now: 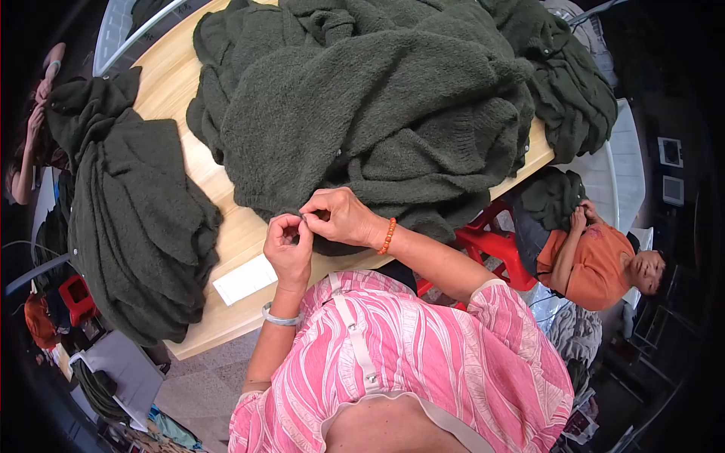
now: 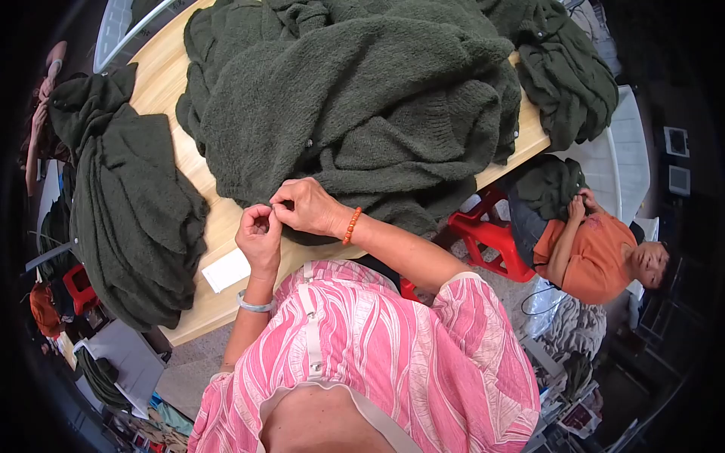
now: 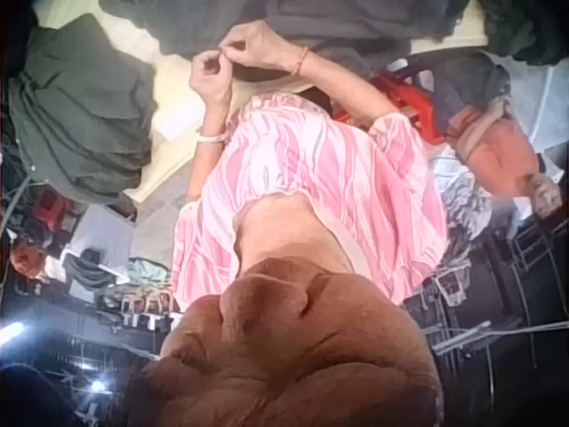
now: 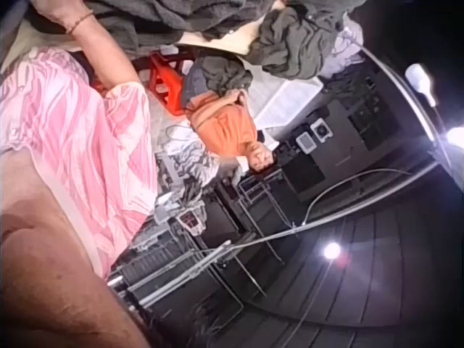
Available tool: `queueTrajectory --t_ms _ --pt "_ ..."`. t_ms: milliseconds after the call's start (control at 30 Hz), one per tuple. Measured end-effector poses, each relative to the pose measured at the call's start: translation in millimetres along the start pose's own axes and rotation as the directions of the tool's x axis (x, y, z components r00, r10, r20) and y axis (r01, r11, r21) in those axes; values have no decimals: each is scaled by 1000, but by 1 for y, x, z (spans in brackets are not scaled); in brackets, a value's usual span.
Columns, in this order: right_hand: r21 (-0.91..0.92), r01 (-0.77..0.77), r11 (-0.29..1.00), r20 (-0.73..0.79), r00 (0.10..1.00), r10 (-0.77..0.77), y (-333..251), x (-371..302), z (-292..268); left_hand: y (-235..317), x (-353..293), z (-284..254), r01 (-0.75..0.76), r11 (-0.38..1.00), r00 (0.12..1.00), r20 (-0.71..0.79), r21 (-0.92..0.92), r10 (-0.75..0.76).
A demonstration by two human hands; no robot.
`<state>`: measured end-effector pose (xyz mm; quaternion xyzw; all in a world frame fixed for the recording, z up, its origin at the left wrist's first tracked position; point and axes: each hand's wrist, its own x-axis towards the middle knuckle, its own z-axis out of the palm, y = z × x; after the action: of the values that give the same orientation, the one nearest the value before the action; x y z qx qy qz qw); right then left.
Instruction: Inspecting and buttoning green knitted sweaters at a garment factory workstation.
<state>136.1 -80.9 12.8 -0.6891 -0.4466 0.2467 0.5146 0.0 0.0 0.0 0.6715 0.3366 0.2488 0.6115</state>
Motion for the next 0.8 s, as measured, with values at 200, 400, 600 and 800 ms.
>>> queueTrajectory --t_ms 200,400,600,800 --pt "37 -24 999 -22 999 24 -5 0 0 5 -1 -3 -58 998 998 38 -23 59" --pt "218 -331 918 157 940 302 -4 3 -6 -1 1 -10 2 987 994 108 -160 15" --pt "478 -531 700 380 843 380 8 7 -13 -4 4 -16 51 962 981 193 -268 2" --pt "580 -689 435 529 724 441 5 9 -17 -12 6 -22 217 884 960 252 -413 -118"
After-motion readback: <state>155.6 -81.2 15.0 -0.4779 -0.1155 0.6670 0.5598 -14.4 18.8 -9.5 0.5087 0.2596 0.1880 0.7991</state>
